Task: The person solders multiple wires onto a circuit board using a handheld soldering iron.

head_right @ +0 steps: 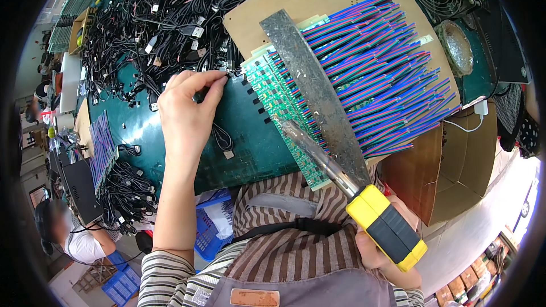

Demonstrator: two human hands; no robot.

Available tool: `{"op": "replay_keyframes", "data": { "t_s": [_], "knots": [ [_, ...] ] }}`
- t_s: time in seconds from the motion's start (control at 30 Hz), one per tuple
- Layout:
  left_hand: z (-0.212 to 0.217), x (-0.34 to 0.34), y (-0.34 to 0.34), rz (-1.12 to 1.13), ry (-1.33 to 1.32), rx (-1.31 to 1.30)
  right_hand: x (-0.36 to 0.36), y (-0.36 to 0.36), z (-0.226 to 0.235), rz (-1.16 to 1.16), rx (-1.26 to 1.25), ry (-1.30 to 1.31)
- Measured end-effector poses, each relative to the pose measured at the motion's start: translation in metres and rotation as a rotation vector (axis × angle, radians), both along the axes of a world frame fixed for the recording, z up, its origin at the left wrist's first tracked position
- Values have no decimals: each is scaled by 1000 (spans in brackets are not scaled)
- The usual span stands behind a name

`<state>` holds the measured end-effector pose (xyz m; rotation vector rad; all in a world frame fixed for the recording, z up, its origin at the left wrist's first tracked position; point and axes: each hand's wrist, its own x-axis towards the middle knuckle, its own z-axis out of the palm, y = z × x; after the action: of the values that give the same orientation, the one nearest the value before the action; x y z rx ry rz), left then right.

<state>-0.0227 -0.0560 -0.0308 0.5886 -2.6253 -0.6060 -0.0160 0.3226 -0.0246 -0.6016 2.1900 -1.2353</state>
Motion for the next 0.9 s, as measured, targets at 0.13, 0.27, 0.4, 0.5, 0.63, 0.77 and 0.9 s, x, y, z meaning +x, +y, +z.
{"op": "replay_keyframes", "data": {
  "t_s": [0.13, 0.27, 0.4, 0.5, 0.63, 0.77, 0.9],
  "knots": [
    [-4, 0, -3, -30, 16, -14, 2, 1, -1, -32, 11, -39],
    [-7, -1, -4, -54, 59, 6, -2, -21, 12, -185, -82, -23],
    [-6, 0, -2, -62, 73, 53, 5, 10, -8, -85, -22, -101],
    [-6, -1, 0, -46, 47, 47, 6, 0, -6, -132, -178, -103],
    [-4, -4, 2, -19, 21, 13, 9, -1, -10, -163, -240, -112],
    [-6, -1, 0, -13, 12, 29, 7, 6, -12, -101, -158, -84],
    [5, 6, 11, 42, 12, 218, 4, 3, -5, -84, -100, -79]
  ]
}}
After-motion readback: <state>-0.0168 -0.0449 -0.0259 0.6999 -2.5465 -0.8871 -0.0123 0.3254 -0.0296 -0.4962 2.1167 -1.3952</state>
